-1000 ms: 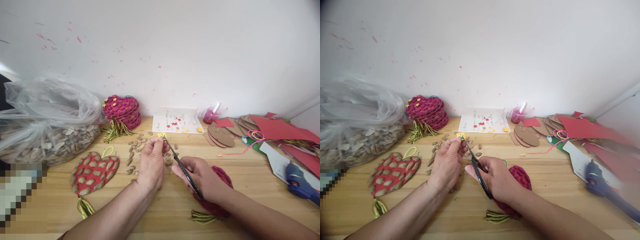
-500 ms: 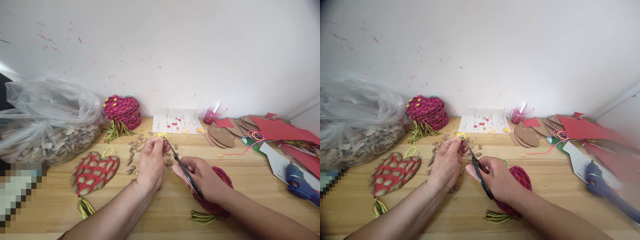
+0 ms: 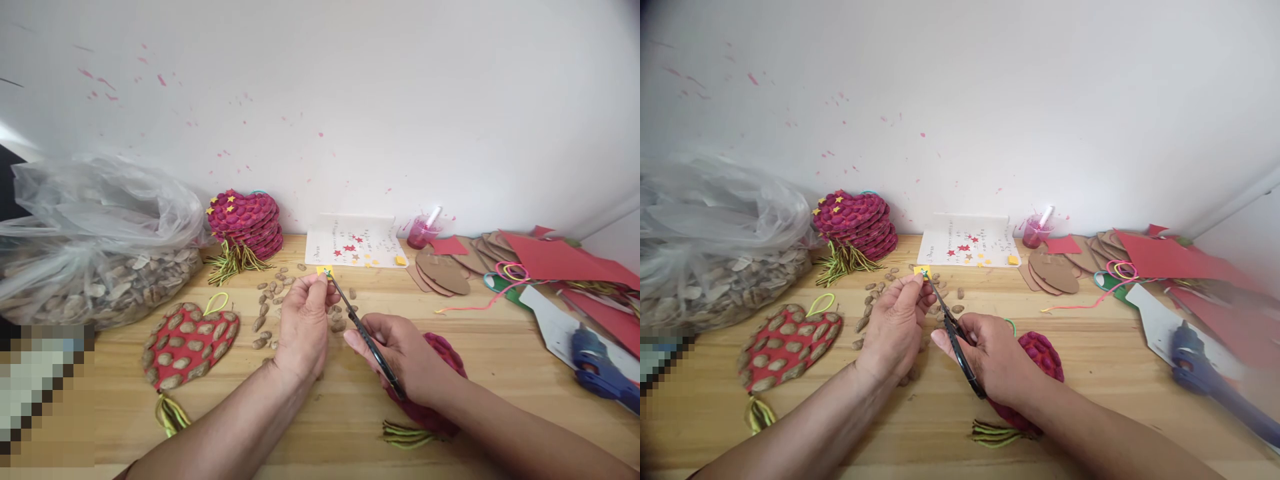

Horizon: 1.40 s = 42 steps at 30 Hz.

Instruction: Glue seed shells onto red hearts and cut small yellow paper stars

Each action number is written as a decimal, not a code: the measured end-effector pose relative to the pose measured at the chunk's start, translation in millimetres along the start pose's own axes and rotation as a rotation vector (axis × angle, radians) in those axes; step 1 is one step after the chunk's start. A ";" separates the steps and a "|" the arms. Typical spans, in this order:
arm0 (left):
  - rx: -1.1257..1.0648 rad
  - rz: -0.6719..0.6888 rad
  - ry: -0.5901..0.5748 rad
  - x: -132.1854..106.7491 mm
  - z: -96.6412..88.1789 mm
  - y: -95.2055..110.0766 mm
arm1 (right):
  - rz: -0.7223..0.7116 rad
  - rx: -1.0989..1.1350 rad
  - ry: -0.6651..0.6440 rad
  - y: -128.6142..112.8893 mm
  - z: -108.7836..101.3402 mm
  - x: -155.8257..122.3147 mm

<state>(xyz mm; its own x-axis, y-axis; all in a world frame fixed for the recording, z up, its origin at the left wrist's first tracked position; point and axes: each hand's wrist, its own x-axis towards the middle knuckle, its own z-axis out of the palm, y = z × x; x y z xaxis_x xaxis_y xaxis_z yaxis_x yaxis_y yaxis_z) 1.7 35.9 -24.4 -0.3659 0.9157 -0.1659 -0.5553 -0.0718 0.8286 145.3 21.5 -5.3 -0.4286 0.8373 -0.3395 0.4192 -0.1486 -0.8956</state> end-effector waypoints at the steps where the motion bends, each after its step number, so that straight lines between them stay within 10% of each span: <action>1: 0.001 0.000 -0.001 0.0 0.0 0.1 | -0.002 0.005 -0.001 0.1 0.0 0.1; 42: -0.014 0.023 -0.014 -0.1 0.1 -0.6 | -0.124 -0.199 0.086 16.5 3.8 6.8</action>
<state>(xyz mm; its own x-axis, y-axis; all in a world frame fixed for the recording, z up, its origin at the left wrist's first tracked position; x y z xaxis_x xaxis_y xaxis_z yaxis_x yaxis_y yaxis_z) 2.2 35.9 -24.8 -0.3684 0.9191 -0.1396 -0.5575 -0.0982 0.8244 146.2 22.7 -23.5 -0.4208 0.8855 -0.1970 0.5203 0.0577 -0.8520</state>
